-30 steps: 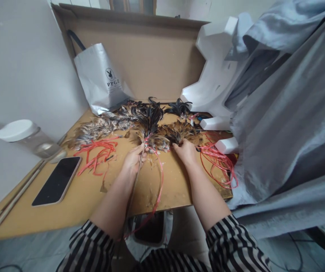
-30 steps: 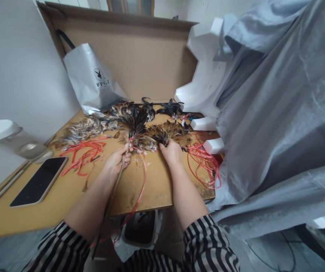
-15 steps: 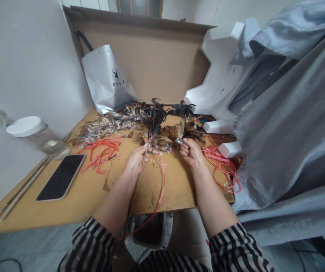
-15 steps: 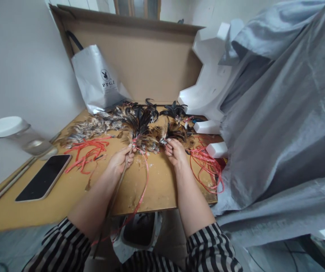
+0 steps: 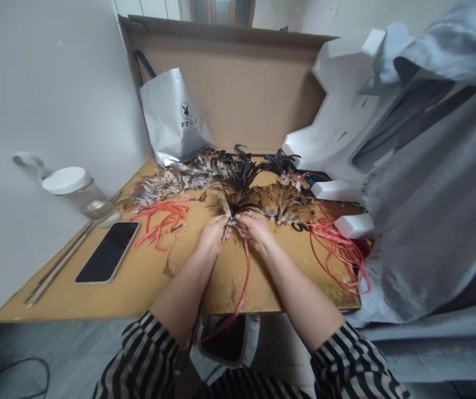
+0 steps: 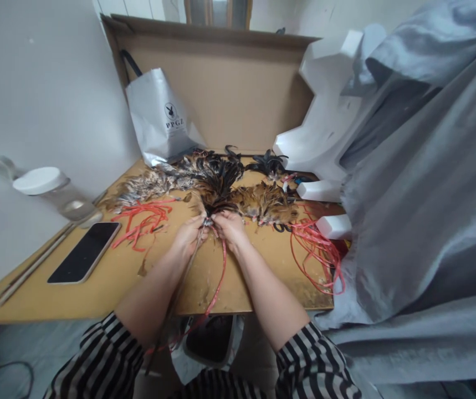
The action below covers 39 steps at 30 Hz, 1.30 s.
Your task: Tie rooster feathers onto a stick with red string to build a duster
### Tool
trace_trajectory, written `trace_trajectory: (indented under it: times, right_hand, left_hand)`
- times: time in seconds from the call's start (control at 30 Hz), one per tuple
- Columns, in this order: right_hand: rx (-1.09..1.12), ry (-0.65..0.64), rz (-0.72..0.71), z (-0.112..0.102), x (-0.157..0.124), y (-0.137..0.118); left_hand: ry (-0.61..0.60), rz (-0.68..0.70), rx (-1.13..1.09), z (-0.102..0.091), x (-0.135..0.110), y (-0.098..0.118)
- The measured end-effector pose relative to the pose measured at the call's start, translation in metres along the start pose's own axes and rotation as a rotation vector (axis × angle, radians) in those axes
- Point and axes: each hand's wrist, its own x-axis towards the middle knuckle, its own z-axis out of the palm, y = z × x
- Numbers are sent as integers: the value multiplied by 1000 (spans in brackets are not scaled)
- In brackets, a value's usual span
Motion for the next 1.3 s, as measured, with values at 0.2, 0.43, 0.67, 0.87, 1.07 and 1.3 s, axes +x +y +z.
trace_trajectory:
  times: [0.2,0.43,0.67,0.87,1.07,1.3]
  right_hand:
    - [-33,148,-35,2,3,6]
    - [-46,167,-99,1,7,13]
    - [-159,158,-165,-7,11,20]
    - [-223,264,-192,-7,6,16]
    - [-1,-22,66,-4,4,15]
    - [-40,41,55,-4,-2,4]
  left_hand:
    - [14,52,14,1,2,-5]
    - [24,130,96,3,-1,-7]
    - [-10,141,80,1,-1,-6]
    - [19,169,55,0,0,-5]
    - [5,183,92,0,0,-4]
    - [-4,214,142,-1,0,-7]
